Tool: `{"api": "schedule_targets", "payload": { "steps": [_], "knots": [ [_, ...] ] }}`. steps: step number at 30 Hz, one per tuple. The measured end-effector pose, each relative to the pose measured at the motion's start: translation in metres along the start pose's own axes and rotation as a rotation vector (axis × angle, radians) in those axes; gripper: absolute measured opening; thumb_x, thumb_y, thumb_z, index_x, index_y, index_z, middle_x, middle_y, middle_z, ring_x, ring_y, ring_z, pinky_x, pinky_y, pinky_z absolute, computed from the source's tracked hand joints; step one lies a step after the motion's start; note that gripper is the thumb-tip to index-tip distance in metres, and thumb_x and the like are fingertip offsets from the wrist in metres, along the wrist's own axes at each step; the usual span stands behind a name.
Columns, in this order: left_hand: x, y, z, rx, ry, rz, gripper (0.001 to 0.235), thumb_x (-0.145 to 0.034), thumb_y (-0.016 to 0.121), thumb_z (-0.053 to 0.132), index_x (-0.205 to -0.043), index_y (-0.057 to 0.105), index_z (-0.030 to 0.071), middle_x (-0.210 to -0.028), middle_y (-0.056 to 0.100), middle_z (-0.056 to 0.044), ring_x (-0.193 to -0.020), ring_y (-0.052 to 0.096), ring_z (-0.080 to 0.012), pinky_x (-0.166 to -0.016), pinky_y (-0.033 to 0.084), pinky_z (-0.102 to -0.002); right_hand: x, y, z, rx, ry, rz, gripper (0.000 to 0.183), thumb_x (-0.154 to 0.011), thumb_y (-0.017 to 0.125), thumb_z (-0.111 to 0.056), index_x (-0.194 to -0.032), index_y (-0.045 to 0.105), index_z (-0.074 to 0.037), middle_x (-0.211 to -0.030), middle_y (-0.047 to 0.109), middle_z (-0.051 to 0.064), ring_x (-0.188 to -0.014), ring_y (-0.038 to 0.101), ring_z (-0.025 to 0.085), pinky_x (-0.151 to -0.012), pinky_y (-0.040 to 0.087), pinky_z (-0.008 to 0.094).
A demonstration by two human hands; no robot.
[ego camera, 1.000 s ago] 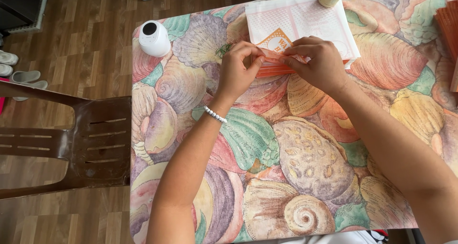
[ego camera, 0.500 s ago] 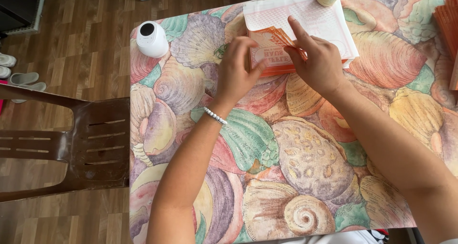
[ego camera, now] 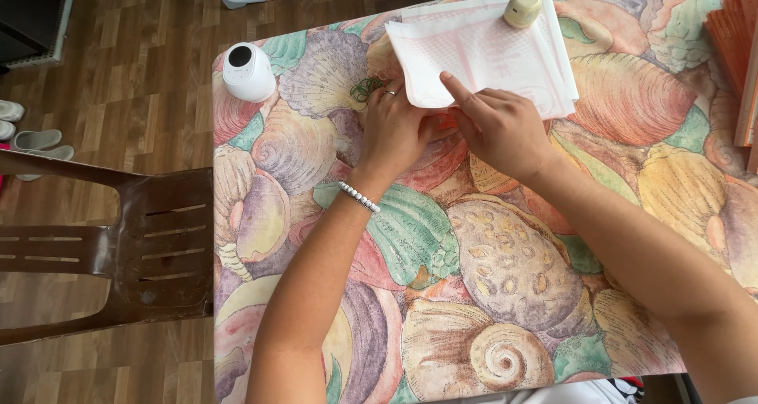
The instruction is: Folding flat paper bag templates into finished bags and stacking them on a table.
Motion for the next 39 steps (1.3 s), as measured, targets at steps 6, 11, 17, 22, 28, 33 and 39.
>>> {"api": "schedule_targets", "payload": {
  "steps": [6,11,17,22,28,33,39],
  "knots": [
    [0.005,-0.006,-0.031,0.637,-0.248,0.107,0.066,-0.076,0.089,0.038,-0.124,0.064,0.001,-0.128,0.067,-0.015,-0.117,0.066,-0.0292,-0.095,0.062,-0.039,-0.024,-0.036,-0.001,-0.429,0.075,-0.048,0.059,-0.087,0.083,-0.027,-0.137,0.068,0.001,-0.099,0.079,0.007,-0.079,0.073,0.02,-0.073,0.059,0.036],
    [0.01,-0.013,-0.053,0.982,-0.993,0.009,0.09,-0.078,0.032,0.077,-0.118,0.075,0.009,-0.12,0.078,-0.005,-0.112,0.071,-0.0192,-0.096,0.052,-0.031,-0.027,-0.024,0.096,0.011,0.269,0.061,0.016,-0.103,0.084,-0.019,-0.113,0.084,-0.007,-0.113,0.075,0.009,-0.095,0.071,0.025,-0.071,0.056,0.038],
    [0.01,0.017,-0.068,0.768,-0.778,0.089,0.014,-0.092,0.072,0.025,-0.084,0.071,0.014,-0.074,0.064,0.007,-0.071,0.056,-0.0073,-0.064,0.044,-0.027,-0.02,0.016,0.18,0.018,0.383,-0.015,0.012,-0.099,0.081,-0.012,-0.108,0.081,-0.004,-0.11,0.075,0.01,-0.086,0.07,0.028,-0.065,0.055,0.041],
    [0.013,0.013,-0.065,0.787,-0.672,0.168,0.021,-0.094,0.067,0.02,-0.075,0.061,0.014,-0.071,0.06,0.006,-0.071,0.053,-0.0079,-0.066,0.041,-0.027,-0.017,0.017,0.2,-0.047,0.425,-0.008,0.013,-0.101,0.08,-0.01,-0.111,0.081,-0.003,-0.113,0.076,0.012,-0.092,0.07,0.027,-0.07,0.055,0.039],
    [0.009,0.013,-0.059,0.738,-0.735,0.112,0.027,-0.09,0.072,0.031,-0.074,0.058,0.016,-0.065,0.054,0.007,-0.063,0.045,-0.0071,-0.058,0.035,-0.027,-0.02,0.016,0.18,-0.138,0.42,-0.013,0.017,-0.1,0.082,-0.01,-0.114,0.08,-0.001,-0.117,0.074,0.013,-0.088,0.069,0.027,-0.071,0.056,0.039],
    [0.016,0.012,-0.067,0.664,-0.72,0.092,0.033,-0.09,0.07,0.021,-0.067,0.047,0.016,-0.061,0.046,0.007,-0.061,0.039,-0.0088,-0.057,0.03,-0.03,-0.019,0.03,0.202,-0.045,0.37,-0.025,0.016,-0.101,0.08,-0.009,-0.116,0.081,-0.003,-0.116,0.076,0.014,-0.093,0.07,0.028,-0.076,0.056,0.041],
    [0.033,-0.012,-0.058,0.694,-0.71,0.084,0.009,-0.097,0.062,0.017,-0.089,0.064,0.011,-0.074,0.06,0.003,-0.068,0.049,-0.0107,-0.061,0.036,-0.028,-0.019,0.0,0.176,-0.182,0.418,0.148,0.018,-0.113,0.074,-0.012,-0.118,0.081,0.004,-0.119,0.073,0.019,-0.093,0.068,0.028,-0.065,0.055,0.036]
  ]
}}
Point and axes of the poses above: each hand's wrist, its own x-axis away from the middle knuckle, its own y-axis out of the palm, z = x × y, the point moved 6 cm from there along -x, towards the middle knuckle
